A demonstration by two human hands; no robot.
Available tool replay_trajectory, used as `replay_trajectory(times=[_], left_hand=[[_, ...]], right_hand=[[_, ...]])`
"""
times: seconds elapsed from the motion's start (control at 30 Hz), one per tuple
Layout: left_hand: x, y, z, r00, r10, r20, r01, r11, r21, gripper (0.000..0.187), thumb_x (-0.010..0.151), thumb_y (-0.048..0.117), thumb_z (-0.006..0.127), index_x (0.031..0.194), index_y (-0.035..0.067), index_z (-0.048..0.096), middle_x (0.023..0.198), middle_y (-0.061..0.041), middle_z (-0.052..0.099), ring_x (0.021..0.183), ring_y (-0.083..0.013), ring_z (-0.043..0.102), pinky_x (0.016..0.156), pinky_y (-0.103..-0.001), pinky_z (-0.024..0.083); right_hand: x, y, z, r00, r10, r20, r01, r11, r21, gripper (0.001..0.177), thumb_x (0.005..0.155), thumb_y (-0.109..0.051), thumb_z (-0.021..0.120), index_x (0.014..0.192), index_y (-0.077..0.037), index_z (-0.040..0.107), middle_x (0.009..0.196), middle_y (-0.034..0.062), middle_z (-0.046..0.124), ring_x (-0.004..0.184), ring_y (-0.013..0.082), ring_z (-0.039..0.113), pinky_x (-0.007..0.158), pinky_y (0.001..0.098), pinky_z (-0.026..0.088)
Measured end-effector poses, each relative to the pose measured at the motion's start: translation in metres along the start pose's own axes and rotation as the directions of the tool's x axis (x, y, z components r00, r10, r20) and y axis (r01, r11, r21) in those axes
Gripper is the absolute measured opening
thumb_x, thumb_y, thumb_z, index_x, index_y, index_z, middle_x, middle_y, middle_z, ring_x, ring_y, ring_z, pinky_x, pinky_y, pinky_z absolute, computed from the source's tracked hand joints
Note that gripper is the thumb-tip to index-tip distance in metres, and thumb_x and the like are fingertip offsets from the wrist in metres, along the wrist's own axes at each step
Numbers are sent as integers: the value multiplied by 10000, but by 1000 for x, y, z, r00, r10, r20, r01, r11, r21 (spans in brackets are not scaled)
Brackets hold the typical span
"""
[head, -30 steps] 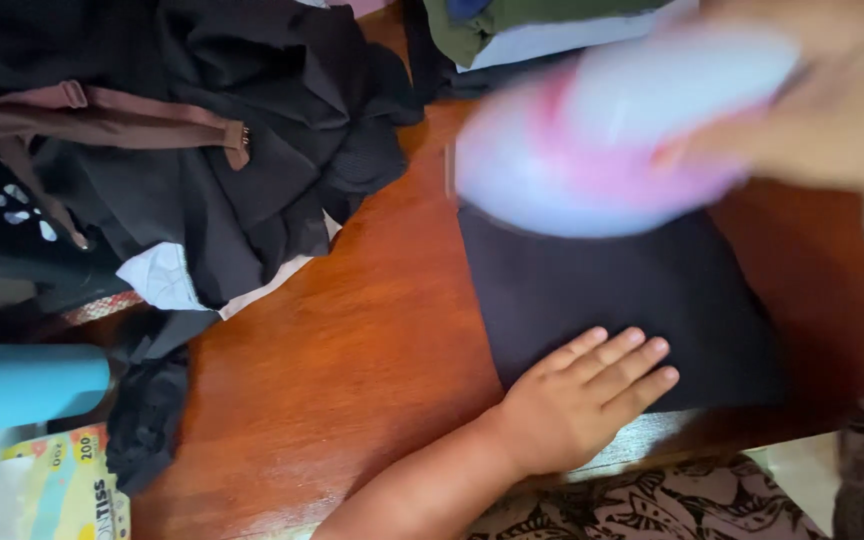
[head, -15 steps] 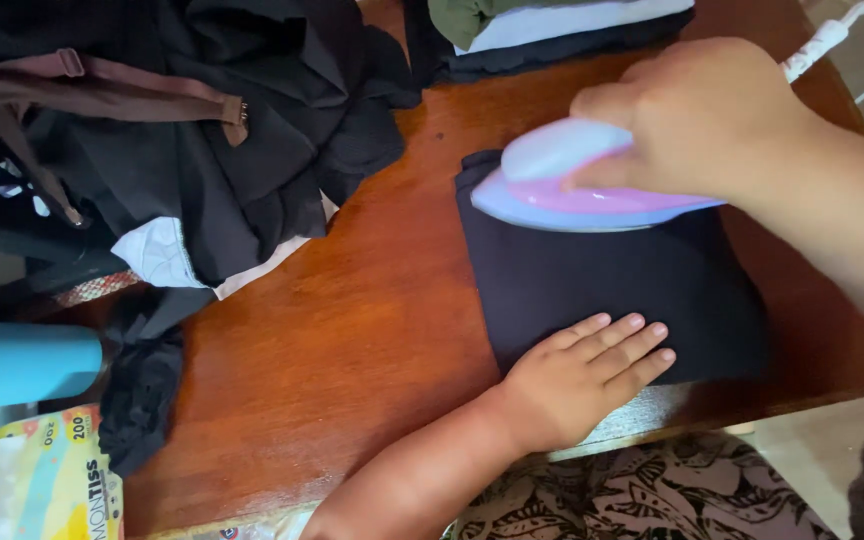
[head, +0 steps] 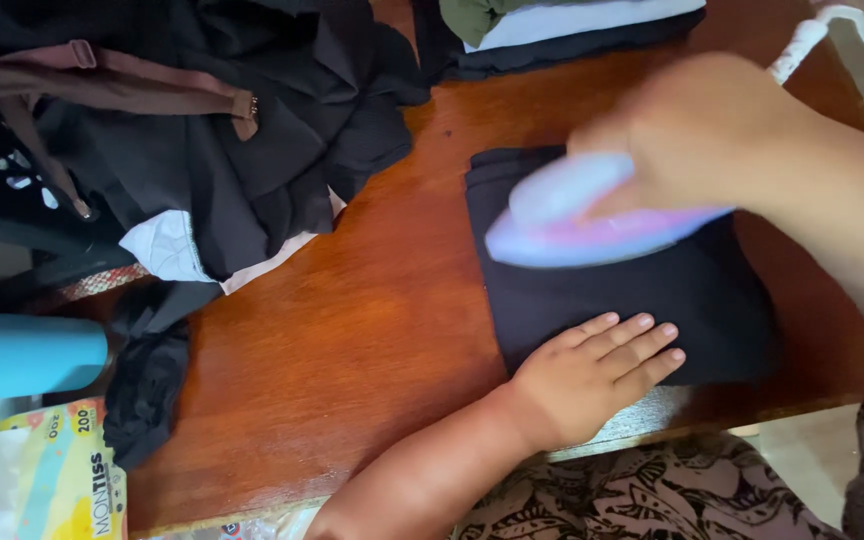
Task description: The person irons a black garment on a wooden table using a pink and white iron. They smooth the fabric with one hand while moving the iron with the other, then fold the garment and iron the folded sections before placing it on a stack of other clothes.
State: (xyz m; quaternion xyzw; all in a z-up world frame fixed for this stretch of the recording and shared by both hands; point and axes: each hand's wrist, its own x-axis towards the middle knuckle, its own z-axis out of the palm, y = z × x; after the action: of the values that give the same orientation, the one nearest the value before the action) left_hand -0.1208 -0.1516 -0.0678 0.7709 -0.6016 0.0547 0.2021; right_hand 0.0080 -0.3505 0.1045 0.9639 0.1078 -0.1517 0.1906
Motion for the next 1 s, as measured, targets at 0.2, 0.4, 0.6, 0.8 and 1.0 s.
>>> replay_trajectory(times=[0.2,0.4,0.6,0.8,1.0], left_hand=[[-2,-2,6,999,18,-39,-20,999,-36,468,1068,169,425,1524,142,525,1616,-83,537,1517,-291,559,1290,-459,449],[0,-29,-46,869,-26,-494,-95,971,-219,206,1073,357,566,1075,254,744,1036,80,770,963,-219,794,863,-415,660],[-13,-96,-87,729,-429,-534,307,901,-305,294,1099,216,446,1185,89,697,1193,-67,746,1187,-332,709,1031,-435,512],[-14,-125,-46,808,-554,-199,506,827,-244,316,1048,281,515,1294,217,703,1341,-7,717,1349,-286,606,1174,-540,353],[-17,-130,-39,803,-556,-212,509,826,-242,326,1016,282,568,1281,168,719,1344,-56,710,1336,-328,601,1104,-469,434]], right_hand=[[-14,-12,12,984,-164,-71,166,986,13,467,738,-842,613,1030,-477,630,794,-89,692,893,239,704,607,422,525],[-9,-8,12,993,41,-115,-38,999,28,585,769,-830,554,1187,-427,630,897,23,774,895,305,764,657,422,567],[-29,-6,15,996,18,-85,-16,1000,17,561,749,-916,516,1034,-451,648,844,-84,712,876,228,737,614,378,523],[-51,-13,14,972,-235,-21,235,972,-3,611,724,-963,534,1173,-555,604,838,-135,745,897,247,738,609,452,598],[-54,-7,34,991,-40,-130,35,999,-42,623,764,-967,430,1074,-460,615,806,-94,744,792,277,742,566,391,537]])
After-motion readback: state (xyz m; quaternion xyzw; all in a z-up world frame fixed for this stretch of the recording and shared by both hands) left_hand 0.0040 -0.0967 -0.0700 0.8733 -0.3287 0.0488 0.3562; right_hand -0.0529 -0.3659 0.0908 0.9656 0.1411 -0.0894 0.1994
